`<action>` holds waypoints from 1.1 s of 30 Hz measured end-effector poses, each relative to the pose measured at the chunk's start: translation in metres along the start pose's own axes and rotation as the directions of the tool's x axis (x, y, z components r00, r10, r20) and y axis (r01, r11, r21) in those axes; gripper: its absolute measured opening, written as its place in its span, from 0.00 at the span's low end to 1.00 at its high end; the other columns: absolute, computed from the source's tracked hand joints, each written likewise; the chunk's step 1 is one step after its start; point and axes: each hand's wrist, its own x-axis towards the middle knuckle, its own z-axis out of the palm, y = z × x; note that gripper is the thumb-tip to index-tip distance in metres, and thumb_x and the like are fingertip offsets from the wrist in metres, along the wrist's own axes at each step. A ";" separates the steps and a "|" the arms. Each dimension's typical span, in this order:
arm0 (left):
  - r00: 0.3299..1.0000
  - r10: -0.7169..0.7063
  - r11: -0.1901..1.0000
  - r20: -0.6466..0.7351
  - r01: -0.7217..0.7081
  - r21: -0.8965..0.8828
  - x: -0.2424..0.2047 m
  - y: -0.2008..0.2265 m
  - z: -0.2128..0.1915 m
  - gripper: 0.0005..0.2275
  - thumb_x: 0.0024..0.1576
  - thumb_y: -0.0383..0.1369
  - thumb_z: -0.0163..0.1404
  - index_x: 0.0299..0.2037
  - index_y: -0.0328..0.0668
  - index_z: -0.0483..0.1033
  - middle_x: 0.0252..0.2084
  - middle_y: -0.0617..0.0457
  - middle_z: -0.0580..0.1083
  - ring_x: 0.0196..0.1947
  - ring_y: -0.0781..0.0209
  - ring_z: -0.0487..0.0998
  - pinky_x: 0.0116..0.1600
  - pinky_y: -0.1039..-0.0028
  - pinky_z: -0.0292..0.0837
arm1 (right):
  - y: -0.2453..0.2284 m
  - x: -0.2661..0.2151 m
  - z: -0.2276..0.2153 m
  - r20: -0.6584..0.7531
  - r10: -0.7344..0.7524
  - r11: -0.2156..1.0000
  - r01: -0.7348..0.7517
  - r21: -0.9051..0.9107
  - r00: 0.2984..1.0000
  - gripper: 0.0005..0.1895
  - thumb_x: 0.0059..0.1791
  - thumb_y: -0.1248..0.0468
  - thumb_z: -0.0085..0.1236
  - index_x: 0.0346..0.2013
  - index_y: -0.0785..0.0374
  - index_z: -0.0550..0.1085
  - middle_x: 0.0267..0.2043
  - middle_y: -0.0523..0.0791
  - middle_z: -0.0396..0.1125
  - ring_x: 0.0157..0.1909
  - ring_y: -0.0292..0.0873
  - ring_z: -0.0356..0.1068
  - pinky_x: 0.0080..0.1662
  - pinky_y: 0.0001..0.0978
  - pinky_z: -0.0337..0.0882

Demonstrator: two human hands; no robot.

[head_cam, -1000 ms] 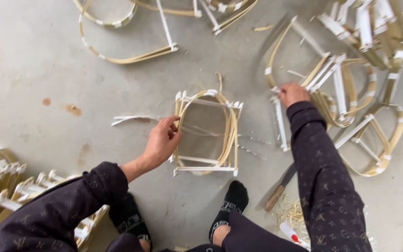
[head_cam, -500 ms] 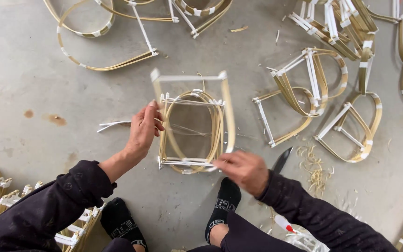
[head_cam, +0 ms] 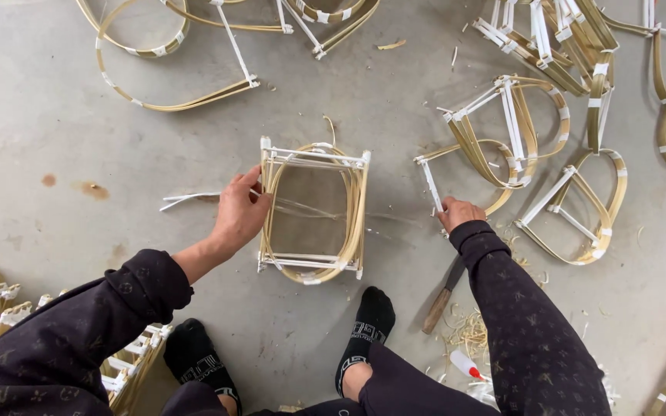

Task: Assembling strips of bamboo into curved frame structures using plastic ties.

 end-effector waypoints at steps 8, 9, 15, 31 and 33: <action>0.997 0.069 0.996 0.047 -0.071 0.045 0.008 0.009 0.002 0.26 0.53 0.30 0.54 0.65 0.46 0.70 0.45 0.45 0.71 0.32 0.55 0.77 0.42 0.65 0.75 | -0.123 -0.088 -0.190 -0.222 -0.052 0.842 0.162 0.514 0.974 0.11 0.50 0.59 0.62 0.41 0.64 0.76 0.28 0.46 0.74 0.27 0.43 0.73 0.33 0.35 0.72; 1.000 0.019 1.000 -0.006 -0.019 0.022 0.010 0.005 0.004 0.24 0.55 0.32 0.55 0.63 0.43 0.71 0.46 0.46 0.70 0.32 0.56 0.77 0.42 0.65 0.75 | -0.147 -0.108 -0.211 -0.174 -0.110 0.790 0.192 0.582 0.979 0.11 0.48 0.61 0.62 0.42 0.63 0.76 0.28 0.45 0.74 0.25 0.41 0.73 0.30 0.34 0.72; 0.979 -0.201 0.844 0.002 0.175 -0.507 0.025 -0.029 0.001 0.18 0.63 0.39 0.49 0.58 0.33 0.76 0.39 0.52 0.75 0.32 0.67 0.72 0.37 0.73 0.71 | -0.209 -0.145 -0.175 -0.312 -0.716 0.607 0.778 0.163 0.624 0.11 0.44 0.62 0.65 0.40 0.59 0.78 0.34 0.44 0.73 0.36 0.45 0.74 0.39 0.39 0.73; 0.994 0.105 0.994 0.041 -0.106 0.029 -0.011 0.022 -0.016 0.20 0.57 0.29 0.54 0.62 0.46 0.75 0.45 0.51 0.72 0.33 0.64 0.75 0.43 0.73 0.76 | -0.014 0.057 -0.063 -0.162 0.107 0.964 -0.063 0.257 0.981 0.23 0.47 0.55 0.67 0.52 0.65 0.75 0.41 0.56 0.73 0.44 0.58 0.73 0.47 0.49 0.71; 0.986 0.168 0.985 -0.008 -0.168 0.034 -0.011 0.036 -0.018 0.21 0.56 0.30 0.55 0.61 0.43 0.74 0.48 0.49 0.70 0.34 0.63 0.74 0.41 0.72 0.75 | -0.013 0.046 -0.082 -0.171 0.112 0.928 -0.042 0.370 0.979 0.18 0.49 0.56 0.67 0.46 0.66 0.77 0.36 0.53 0.73 0.38 0.52 0.72 0.42 0.44 0.70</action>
